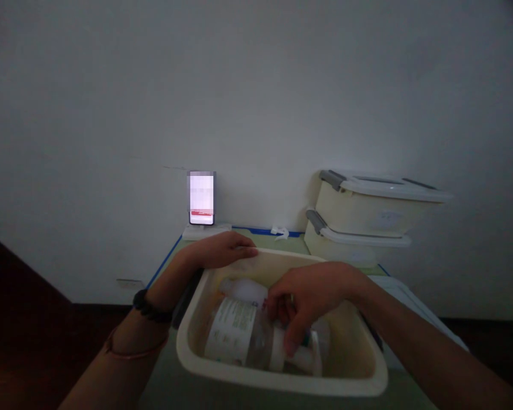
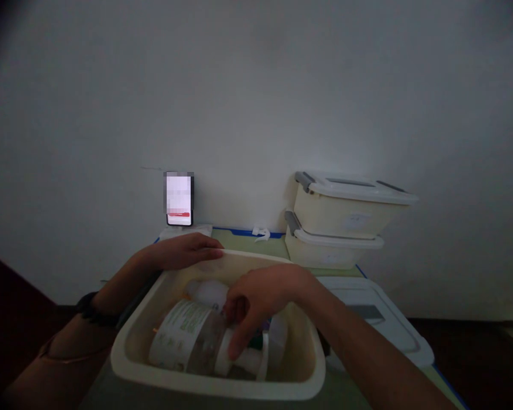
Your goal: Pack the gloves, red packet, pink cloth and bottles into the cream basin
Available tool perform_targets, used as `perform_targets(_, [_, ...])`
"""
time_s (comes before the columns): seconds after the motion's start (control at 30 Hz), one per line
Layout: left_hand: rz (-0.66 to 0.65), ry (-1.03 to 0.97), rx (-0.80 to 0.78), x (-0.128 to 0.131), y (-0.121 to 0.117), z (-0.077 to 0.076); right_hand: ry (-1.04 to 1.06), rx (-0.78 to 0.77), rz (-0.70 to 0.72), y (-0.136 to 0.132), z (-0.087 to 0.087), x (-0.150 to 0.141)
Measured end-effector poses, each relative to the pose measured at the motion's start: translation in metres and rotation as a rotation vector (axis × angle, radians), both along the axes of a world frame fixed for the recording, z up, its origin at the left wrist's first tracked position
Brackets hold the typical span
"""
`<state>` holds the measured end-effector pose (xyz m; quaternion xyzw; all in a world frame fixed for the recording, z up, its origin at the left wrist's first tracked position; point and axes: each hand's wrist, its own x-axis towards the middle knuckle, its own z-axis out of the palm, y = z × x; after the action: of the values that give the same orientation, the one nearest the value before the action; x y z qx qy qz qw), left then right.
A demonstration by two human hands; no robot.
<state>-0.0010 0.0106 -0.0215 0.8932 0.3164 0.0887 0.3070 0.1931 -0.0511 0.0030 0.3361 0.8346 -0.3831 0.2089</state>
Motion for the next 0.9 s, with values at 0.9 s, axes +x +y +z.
perform_targets(0.9, [0.14, 0.096, 0.23, -0.001, -0.003, 0.007, 0.021, 0.13, -0.045, 0.006, -0.003, 0.002])
